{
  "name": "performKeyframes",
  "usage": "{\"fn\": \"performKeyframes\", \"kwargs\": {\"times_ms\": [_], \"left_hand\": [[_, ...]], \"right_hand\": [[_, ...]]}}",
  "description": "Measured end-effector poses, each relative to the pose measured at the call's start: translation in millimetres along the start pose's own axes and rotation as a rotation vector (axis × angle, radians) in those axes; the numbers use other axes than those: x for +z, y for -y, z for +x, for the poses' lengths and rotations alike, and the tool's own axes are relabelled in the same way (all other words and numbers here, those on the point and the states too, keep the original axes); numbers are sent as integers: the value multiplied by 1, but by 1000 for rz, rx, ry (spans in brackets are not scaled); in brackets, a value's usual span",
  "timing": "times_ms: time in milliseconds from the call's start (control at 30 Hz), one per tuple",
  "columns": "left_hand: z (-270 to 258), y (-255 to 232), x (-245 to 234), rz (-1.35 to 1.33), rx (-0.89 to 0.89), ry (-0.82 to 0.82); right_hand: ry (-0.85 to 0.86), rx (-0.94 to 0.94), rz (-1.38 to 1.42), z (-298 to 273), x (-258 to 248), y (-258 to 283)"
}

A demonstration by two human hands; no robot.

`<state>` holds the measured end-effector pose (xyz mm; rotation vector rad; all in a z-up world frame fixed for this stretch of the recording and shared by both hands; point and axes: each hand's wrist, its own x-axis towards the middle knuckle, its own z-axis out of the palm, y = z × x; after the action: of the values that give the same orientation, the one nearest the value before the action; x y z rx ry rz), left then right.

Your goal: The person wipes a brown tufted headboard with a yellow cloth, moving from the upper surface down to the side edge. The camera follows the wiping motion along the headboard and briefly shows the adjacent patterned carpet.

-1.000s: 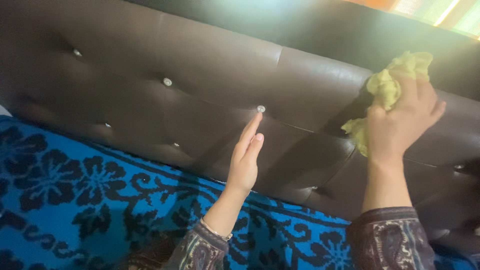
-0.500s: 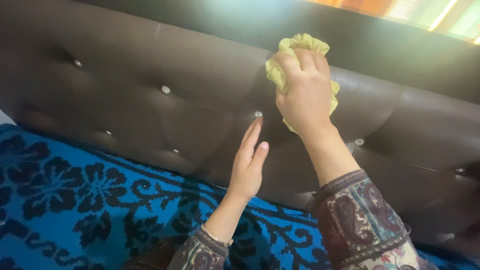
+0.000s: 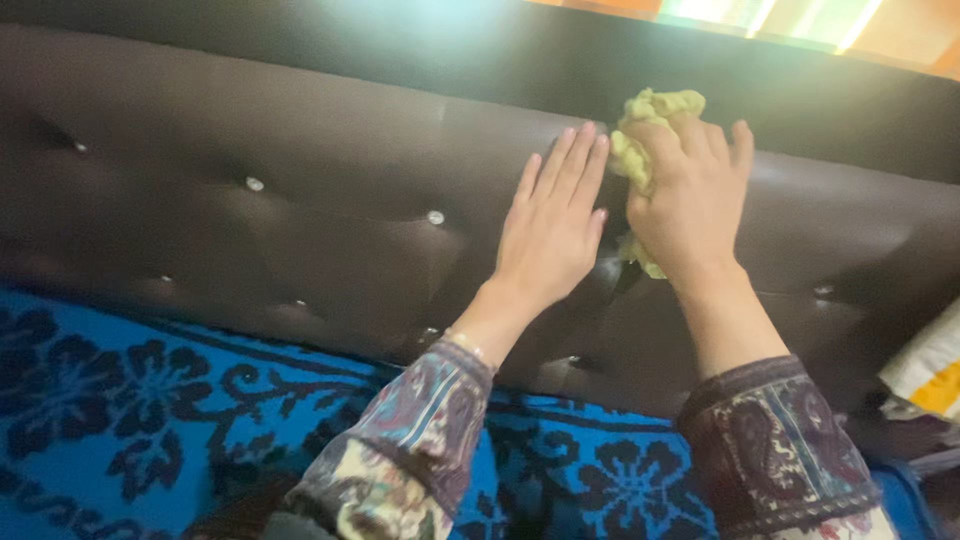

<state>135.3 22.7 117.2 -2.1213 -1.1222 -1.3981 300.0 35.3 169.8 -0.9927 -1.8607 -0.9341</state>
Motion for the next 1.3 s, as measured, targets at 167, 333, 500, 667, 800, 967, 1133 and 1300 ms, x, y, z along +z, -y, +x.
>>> {"fn": "performKeyframes", "kwargs": {"times_ms": [167,333,500,667,800,967,1133,1300], "left_hand": [[1,2,28,140,-11,-8],[-1,7,32,134,-1,-30],[-2,7,37,152,13,-52],[-4,10,38,151,24,-68],[-4,10,39,141,28,-68],[-5,10,42,182,15,-38],[-4,11,40,134,20,-24],[-6,19,47,103,55,-18]], "right_hand": [[18,65,-70,-28,-15,-48],[-42,140,-128,-46,-27,-86],[-254,451,-41,-72,-18,-89],[-299,395,30,-115,41,-36],[-215,256,81,-147,72,-16],[101,154,23,-187,78,-8],[137,133,2,-204,86,-4],[149,100,-14,-206,95,-11]]}}
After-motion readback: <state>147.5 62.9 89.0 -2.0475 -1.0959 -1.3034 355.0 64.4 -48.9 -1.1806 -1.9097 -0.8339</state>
